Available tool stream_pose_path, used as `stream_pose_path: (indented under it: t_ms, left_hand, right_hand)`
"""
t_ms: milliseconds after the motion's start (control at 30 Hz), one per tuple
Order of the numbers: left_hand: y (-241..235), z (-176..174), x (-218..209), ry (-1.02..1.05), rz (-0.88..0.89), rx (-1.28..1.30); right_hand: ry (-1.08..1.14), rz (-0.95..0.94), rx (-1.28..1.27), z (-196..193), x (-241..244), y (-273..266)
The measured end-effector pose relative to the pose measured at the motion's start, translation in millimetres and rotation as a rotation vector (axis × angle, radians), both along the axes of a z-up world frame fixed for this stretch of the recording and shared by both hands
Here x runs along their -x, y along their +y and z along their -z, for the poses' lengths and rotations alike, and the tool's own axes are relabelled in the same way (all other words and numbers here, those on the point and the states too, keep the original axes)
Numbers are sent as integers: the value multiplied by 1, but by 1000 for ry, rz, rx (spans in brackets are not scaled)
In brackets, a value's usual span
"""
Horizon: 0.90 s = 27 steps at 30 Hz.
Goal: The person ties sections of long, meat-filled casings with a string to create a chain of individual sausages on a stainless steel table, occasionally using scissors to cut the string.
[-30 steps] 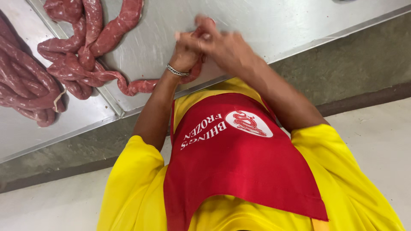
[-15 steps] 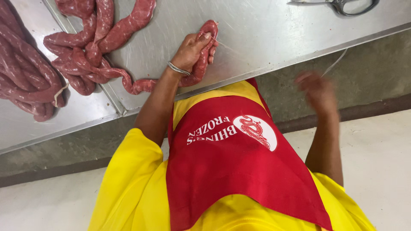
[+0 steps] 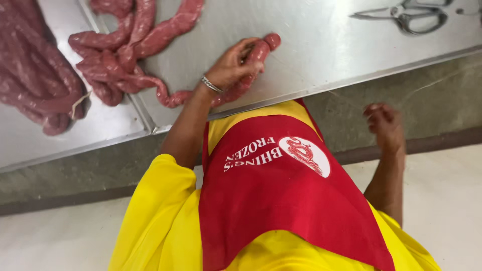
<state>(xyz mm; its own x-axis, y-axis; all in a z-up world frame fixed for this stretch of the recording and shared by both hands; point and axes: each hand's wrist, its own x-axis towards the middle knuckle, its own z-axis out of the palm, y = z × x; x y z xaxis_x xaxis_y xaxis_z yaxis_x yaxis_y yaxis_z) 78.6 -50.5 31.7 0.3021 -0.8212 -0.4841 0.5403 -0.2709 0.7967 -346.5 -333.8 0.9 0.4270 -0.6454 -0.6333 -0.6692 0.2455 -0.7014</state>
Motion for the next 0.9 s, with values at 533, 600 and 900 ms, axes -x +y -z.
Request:
stream_pose_path:
  t_ms: [533,600,900]
  left_hand:
    - [9,98,19,-193,-190,-63]
    - [4,98,19,-393,-160,117]
    - [7,45,19,30,-141,-149]
  right_hand:
    - [-133,-1262,970,-26,-318,150]
    - [-383,-1248,870,-47,-283,155]
    - [-963,227,-195,-109,-110,29]
